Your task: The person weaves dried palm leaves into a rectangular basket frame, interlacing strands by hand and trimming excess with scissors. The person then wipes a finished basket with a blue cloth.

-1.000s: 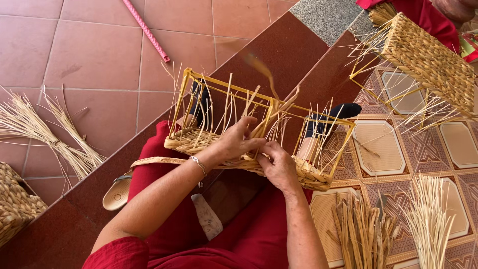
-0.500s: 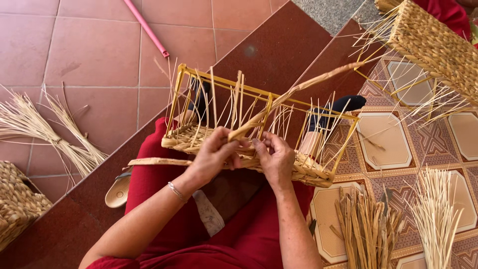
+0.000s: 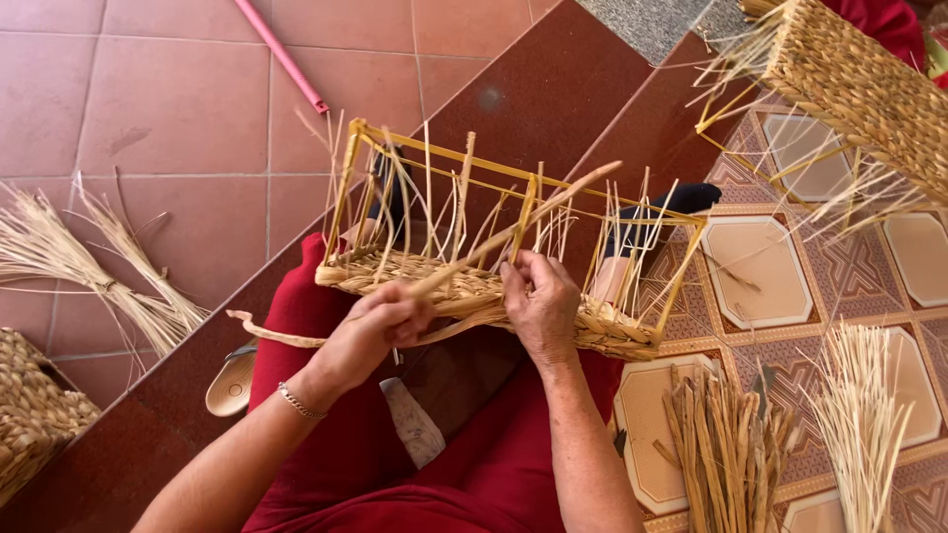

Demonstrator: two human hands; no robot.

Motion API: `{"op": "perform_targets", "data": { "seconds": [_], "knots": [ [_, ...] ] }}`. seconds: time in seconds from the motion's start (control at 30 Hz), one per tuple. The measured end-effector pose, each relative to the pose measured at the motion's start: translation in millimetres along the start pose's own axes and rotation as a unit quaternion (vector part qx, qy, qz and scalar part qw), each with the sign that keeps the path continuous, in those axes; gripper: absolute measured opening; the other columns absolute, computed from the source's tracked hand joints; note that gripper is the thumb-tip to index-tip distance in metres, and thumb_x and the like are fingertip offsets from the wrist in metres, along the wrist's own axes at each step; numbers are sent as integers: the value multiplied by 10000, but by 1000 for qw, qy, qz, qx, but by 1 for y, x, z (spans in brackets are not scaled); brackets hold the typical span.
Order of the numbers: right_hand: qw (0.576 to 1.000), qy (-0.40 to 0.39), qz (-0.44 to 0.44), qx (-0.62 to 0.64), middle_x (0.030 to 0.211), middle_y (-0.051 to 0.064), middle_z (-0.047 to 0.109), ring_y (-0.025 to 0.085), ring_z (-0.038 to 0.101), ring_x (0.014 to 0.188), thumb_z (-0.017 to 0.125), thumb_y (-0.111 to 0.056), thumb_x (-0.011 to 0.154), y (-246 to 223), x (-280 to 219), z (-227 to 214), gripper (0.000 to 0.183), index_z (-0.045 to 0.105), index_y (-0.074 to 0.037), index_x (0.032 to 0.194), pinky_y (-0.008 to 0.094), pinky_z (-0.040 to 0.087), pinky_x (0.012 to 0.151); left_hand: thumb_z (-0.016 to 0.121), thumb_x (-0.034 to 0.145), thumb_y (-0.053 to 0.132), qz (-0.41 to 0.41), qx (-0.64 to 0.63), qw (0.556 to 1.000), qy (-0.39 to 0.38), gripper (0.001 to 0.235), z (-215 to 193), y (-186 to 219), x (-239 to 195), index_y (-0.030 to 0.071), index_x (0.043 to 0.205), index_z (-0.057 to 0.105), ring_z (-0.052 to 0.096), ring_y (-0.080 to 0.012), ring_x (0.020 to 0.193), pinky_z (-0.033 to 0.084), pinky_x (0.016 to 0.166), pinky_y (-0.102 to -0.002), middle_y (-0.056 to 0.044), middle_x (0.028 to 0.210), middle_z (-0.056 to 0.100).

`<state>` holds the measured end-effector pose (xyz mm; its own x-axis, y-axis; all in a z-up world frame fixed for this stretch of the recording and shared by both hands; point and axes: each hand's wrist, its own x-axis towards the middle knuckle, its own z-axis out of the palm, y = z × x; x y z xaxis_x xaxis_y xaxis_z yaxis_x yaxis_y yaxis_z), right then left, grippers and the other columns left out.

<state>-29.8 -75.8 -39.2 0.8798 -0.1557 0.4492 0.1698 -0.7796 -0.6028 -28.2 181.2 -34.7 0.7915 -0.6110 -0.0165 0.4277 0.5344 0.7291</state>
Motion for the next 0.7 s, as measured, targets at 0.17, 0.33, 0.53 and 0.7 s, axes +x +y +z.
{"op": "perform_targets", "data": {
  "seconds": [0.17, 0.33, 0.53, 0.7],
  "knots": [
    [993, 69, -93, 9, 876, 86, 734, 117, 687, 734, 715, -165, 993, -5, -27, -30, 143, 710, -30, 1038, 275, 578, 600, 651, 922, 162, -39, 318, 945, 71, 198, -2, 0, 12, 102, 1105, 606, 418, -53, 599, 334, 503, -231, 29, 721, 505],
    [963, 266, 48, 1, 933, 58, 746, 49, 666, 689, 681, -202, 1067, 46, -47, -117, 128, 707, -80, 1093, 198, 557, 506, 541, 1050, 198, 3, 172, 977, 128, 158, -2, 6, 12, 90, 1151, 596, 425, -114, 540, 335, 487, -254, -83, 716, 570],
    [941, 57, 216, 253, 984, 69, 785, 116, 741, 851, 679, -222, 987, 105, -55, -157, 203, 724, -81, 1125, 267, 637, 706, 633, 1016, 55, 170, -20, 981, 89, 36, -22, 18, -14, 43, 1026, 601, 456, -91, 671, 381, 618, -235, -83, 848, 627],
    [828, 28, 304, 470, 877, 60, 769, 136, 686, 748, 698, -203, 955, 136, -57, -152, 150, 764, -103, 1045, 284, 572, 590, 609, 967, 41, 25, 414, 879, 234, 68, -16, 21, -4, 58, 1018, 650, 479, -158, 539, 374, 447, -313, -154, 707, 587]
  ]
}}
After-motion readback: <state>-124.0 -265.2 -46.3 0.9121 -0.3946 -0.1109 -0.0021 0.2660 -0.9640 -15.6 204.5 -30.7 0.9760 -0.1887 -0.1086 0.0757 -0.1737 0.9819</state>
